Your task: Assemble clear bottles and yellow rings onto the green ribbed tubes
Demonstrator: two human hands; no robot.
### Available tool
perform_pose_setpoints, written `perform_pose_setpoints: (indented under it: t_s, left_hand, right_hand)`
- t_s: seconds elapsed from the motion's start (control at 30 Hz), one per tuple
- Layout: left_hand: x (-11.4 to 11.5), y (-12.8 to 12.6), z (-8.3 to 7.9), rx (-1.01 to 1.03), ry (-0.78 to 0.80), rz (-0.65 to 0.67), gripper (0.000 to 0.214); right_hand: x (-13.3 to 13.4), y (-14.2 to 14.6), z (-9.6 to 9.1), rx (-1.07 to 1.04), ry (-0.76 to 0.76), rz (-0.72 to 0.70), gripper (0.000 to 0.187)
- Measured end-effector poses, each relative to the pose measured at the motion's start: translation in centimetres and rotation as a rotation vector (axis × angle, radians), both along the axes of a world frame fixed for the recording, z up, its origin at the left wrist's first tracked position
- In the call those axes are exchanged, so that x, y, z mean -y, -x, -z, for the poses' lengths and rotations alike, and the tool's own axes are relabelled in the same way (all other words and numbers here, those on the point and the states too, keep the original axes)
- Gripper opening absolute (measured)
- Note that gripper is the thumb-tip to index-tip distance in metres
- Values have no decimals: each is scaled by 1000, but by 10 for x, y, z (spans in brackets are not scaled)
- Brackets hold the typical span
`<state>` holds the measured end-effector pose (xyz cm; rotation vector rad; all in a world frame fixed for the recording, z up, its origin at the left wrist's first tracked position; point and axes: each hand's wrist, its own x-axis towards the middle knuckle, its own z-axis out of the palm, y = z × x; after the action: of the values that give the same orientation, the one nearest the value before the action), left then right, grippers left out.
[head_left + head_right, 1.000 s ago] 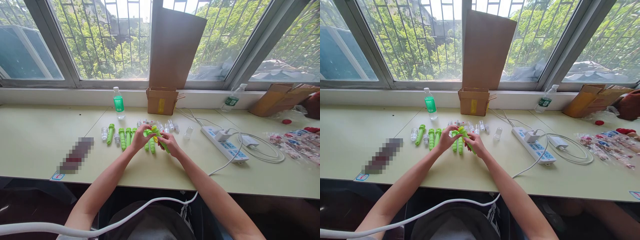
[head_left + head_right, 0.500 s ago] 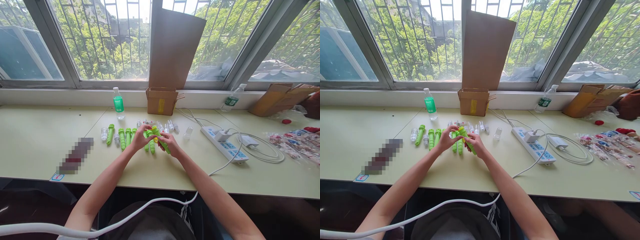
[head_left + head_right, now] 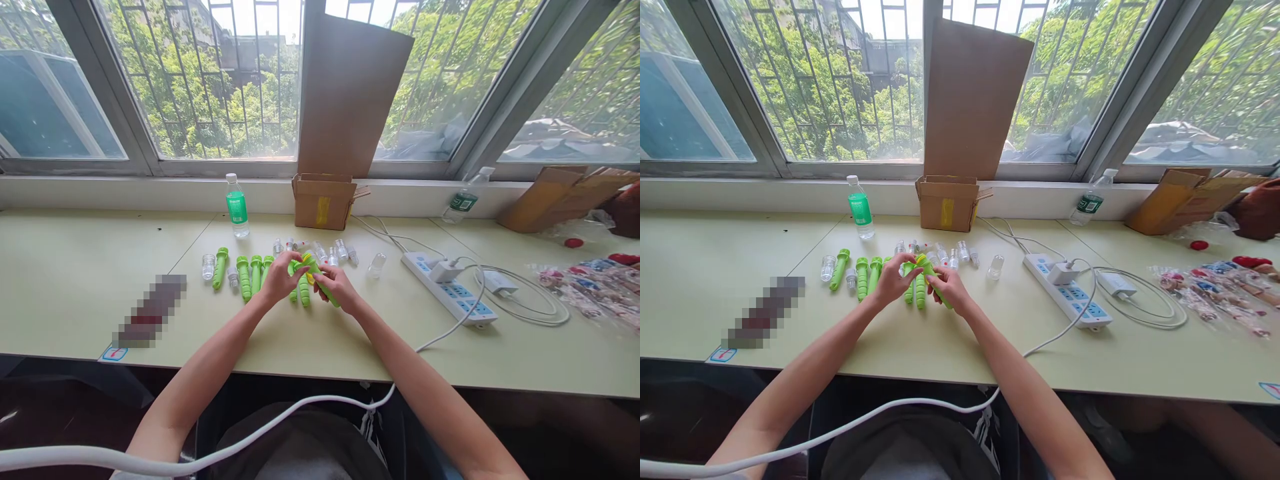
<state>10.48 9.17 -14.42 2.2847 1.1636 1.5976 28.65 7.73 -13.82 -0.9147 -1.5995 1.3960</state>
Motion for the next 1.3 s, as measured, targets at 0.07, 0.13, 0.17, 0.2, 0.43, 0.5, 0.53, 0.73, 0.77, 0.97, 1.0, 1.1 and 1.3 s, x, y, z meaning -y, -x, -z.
perform_pose_setpoints:
  t_s: [0.07, 0.13, 0.17, 0.2, 0.43, 0.5, 0.53, 0.73, 0.77, 0.97, 1.0, 1.1, 1.3]
  left_hand:
    - [0, 0, 1, -19, -21, -25, 16]
    - [-1, 1, 2, -10, -40, -46, 18]
    - [-2, 1, 3, -3, -49, -55, 18]
    - [-3, 2, 3, 2, -56, -63, 19]
    - [-4, 4, 1, 9, 0, 21, 21]
    - [-3, 4, -2, 4, 27, 74, 21]
    - [-2, 4, -3, 4, 38, 100, 22]
    - [-5, 5, -2, 29, 93, 149, 24]
    - [-6, 5, -2, 36, 95, 145, 23]
    - [-8, 5, -1, 45, 67, 127, 19]
    - [-8, 5, -1, 43, 63, 126, 19]
    - [-9, 6, -2, 37, 48, 111, 19]
    - [-10, 8, -1, 31, 27, 96, 25]
  right_hand:
    - [-1, 1, 2, 44, -28, 27, 27]
    - [-2, 3, 5, 96, -47, 53, 30]
    - [-3, 4, 7, 125, -57, 73, 32]
    - [-3, 5, 8, 154, -72, 98, 33]
    - [-3, 5, 8, 105, -86, 159, 37]
    - [-2, 4, 5, 62, -33, 138, 36]
    - [-1, 4, 3, 45, -11, 129, 35]
    - [2, 3, -1, -11, 77, 67, 31]
    - [3, 3, -1, -17, 85, 58, 31]
    - [2, 2, 0, -30, 130, 43, 32]
    - [1, 1, 1, -31, 136, 42, 32]
    - [1, 1, 0, -40, 156, 28, 32]
    - [4, 2, -3, -5, 156, -1, 34]
